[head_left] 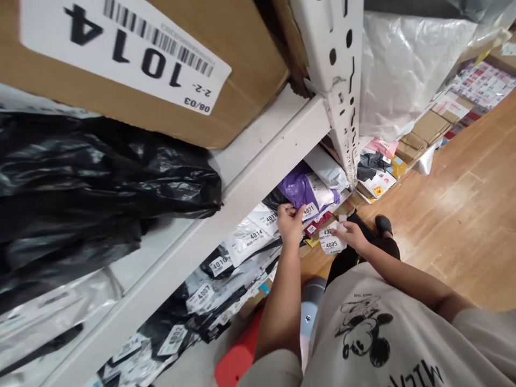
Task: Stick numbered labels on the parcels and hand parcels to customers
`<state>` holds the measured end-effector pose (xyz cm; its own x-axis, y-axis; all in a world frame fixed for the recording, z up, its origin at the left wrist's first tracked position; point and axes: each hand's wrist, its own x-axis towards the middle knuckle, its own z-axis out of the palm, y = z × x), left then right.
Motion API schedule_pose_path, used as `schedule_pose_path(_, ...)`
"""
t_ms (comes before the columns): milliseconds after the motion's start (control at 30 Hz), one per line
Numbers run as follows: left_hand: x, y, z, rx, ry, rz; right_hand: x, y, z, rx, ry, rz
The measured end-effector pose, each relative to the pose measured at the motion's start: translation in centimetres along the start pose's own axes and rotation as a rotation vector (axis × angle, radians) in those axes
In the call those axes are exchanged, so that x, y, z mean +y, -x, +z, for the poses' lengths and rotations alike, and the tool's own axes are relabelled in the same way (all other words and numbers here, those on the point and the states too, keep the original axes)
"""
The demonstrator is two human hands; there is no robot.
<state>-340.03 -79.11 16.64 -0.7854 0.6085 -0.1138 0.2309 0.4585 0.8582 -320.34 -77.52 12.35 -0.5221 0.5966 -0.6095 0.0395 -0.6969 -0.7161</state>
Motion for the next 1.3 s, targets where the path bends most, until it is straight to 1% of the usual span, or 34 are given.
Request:
schedule_pose_path(100, 0.0, 0.2, -0.1, -0.019, -0.033, 0.03, -0.6, 0.3, -0.6, -0.066, -0.028, -0.04)
schedule_pose_path(133, 0.1, 0.5, -0.2, 0.005, -0.07, 0.068, -0.7, 0.5, -0.9, -0.086, -0.037, -0.051)
schedule_pose_path(200, 0.7, 1.7, -0.5, 0.139, -0.179, 0.2, -0.9, 1.1, -1.4, -0.119, -0.051, -0.066)
schedule_pose_path(267, 1.6, 3.8, -0.8, 0.294, -0.255, 0.375, -0.9, 1.8, -1.9, -0.143, -0.061, -0.077)
schedule_pose_path(300, 2.1, 5.1, -0.9, 0.314, -0.257, 0.459, -1.0, 2.1, -2.2, -0.159, -0.068, -0.083)
schedule_pose_path(333, 2.6, 6.5, -1.0, 0.275, -0.239, 0.527, -1.1, 2.4, -2.4, -0.178, -0.078, -0.09)
schedule_pose_path(367, 2.9, 7.9, -1.0, 0.184, -0.209, 0.566, -1.2, 2.7, -2.7, -0.2, -0.089, -0.098)
schedule_pose_path(400, 3.2, 9.2, -0.9, 0.066, -0.175, 0.562, -1.3, 3.0, -2.9, -0.22, -0.101, -0.108)
schedule_pose_path(433, 3.3, 10.4, -0.8, -0.061, -0.132, 0.511, -1.4, 3.2, -3.0, -0.238, -0.11, -0.118)
schedule_pose_path(467, 3.2, 11.3, -0.7, -0.179, -0.082, 0.415, -1.6, 3.4, -3.2, -0.25, -0.112, -0.128)
schedule_pose_path(500, 3.1, 12.1, -0.5, -0.272, -0.027, 0.291, -1.7, 3.5, -3.3, -0.256, -0.103, -0.138)
schedule_pose_path(533, 2.9, 12.6, -0.3, -0.337, 0.028, 0.163, -1.9, 3.6, -3.4, -0.254, -0.085, -0.157)
schedule_pose_path(567, 2.7, 12.9, 0.0, -0.376, 0.074, 0.055, -2.0, 3.7, -3.5, -0.241, -0.063, -0.188)
schedule_pose_path(600, 2.6, 13.1, 0.2, -0.393, 0.105, -0.017, -2.2, 3.7, -3.5, -0.216, -0.04, -0.232)
schedule_pose_path(633, 2.6, 13.1, 0.4, -0.393, 0.115, -0.047, -2.3, 3.8, -3.5, -0.183, -0.021, -0.284)
schedule_pose_path(667, 2.6, 13.1, 0.6, -0.383, 0.109, -0.04, -2.5, 3.8, -3.5, -0.147, -0.008, -0.333)
schedule_pose_path(733, 3.0, 13.0, 1.1, -0.362, 0.082, 0.026, -2.7, 3.8, -3.6, -0.088, 0.001, -0.393)
schedule_pose_path(900, 4.4, 12.4, 2.6, -0.348, 0.064, 0.143, -4.1, 3.8, -4.2, 0.012, 0.075, -0.436)
schedule_pose_path(967, 4.8, 12.0, 3.2, -0.332, 0.086, 0.166, -4.8, 3.9, -4.5, 0.016, 0.117, -0.449)
schedule_pose_path(1033, 5.3, 11.7, 3.6, -0.342, 0.094, 0.172, -5.5, 4.0, -4.7, 0.002, 0.098, -0.446)
schedule_pose_path(1100, 6.1, 11.3, 3.8, -0.366, 0.039, 0.207, -5.9, 4.0, -4.6, -0.007, 0.018, -0.427)
schedule_pose_path(1133, 6.8, 10.9, 3.9, -0.371, -0.016, 0.261, -6.0, 4.0, -4.5, -0.006, -0.025, -0.413)
schedule_pose_path(1200, 8.4, 9.7, 4.0, -0.376, -0.143, 0.448, -6.2, 3.9, -4.4, 0.011, -0.084, -0.382)
schedule_pose_path(1300, 11.3, 6.2, 4.5, -0.311, -0.302, 0.748, -6.5, 3.4, -4.3, 0.05, -0.121, -0.346)
